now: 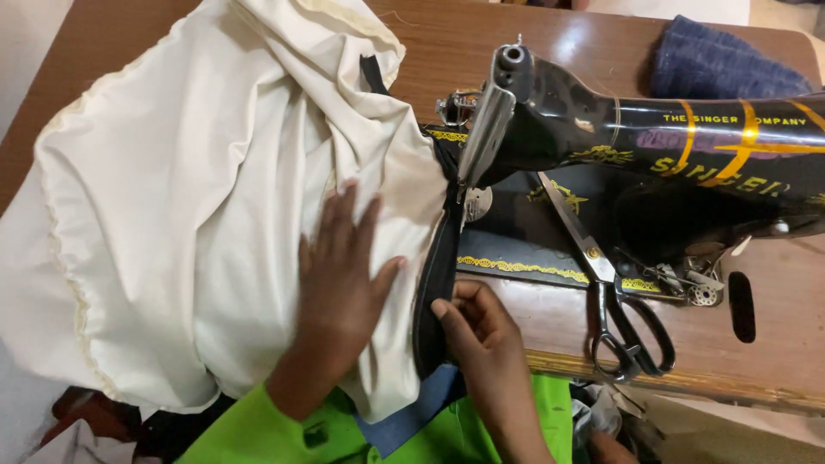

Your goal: Sewing a black zipper onto white fabric using a vintage Singer sewing machine

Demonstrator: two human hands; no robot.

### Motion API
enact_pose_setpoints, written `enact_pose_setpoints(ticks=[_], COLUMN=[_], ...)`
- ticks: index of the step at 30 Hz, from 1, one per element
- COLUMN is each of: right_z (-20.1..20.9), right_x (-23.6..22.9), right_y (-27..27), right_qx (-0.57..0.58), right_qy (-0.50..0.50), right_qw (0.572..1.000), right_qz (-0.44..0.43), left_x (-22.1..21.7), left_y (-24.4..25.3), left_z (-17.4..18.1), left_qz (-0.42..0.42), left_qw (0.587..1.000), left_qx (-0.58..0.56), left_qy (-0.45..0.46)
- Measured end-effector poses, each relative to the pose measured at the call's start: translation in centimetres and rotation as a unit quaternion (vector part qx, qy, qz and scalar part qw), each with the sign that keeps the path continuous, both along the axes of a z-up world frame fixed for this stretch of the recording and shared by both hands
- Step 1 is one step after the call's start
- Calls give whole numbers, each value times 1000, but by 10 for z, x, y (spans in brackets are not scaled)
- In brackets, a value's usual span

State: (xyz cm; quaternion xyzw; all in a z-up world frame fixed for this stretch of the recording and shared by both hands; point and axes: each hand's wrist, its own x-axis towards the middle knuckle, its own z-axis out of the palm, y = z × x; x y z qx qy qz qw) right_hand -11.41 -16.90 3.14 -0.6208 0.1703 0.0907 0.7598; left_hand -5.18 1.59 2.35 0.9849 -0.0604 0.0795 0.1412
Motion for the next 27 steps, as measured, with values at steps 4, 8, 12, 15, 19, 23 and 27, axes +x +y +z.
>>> enact_pose_setpoints(ticks=[4,8,12,15,19,23,27], right_z=[7,18,30,2,5,3,-25], right_x=[-12,-13,-3,-7,7,5,3], right_y=[5,1,2,15,39,47,54], right_qx=[13,12,99,243,245,95,-18], right_qy=[44,48,128,114,86,-28,-164], right_qw=[999,999,987,959,962,994,986], right_qz=[13,-10,-14,90,82,56,-16], left_x=[-17,-2,25,46,89,72,-8], left_y=[33,49,72,72,83,81,-6], left_z=[12,21,79,95,49,32,109], left_qz=[-18,-21,-14,-7,-48,-36,-87], left_qw=[985,986,967,952,956,983,986], left_qx=[-93,-142,-109,-63,-67,84,-35], left_qy=[-142,-88,-230,-300,-281,-158,-138])
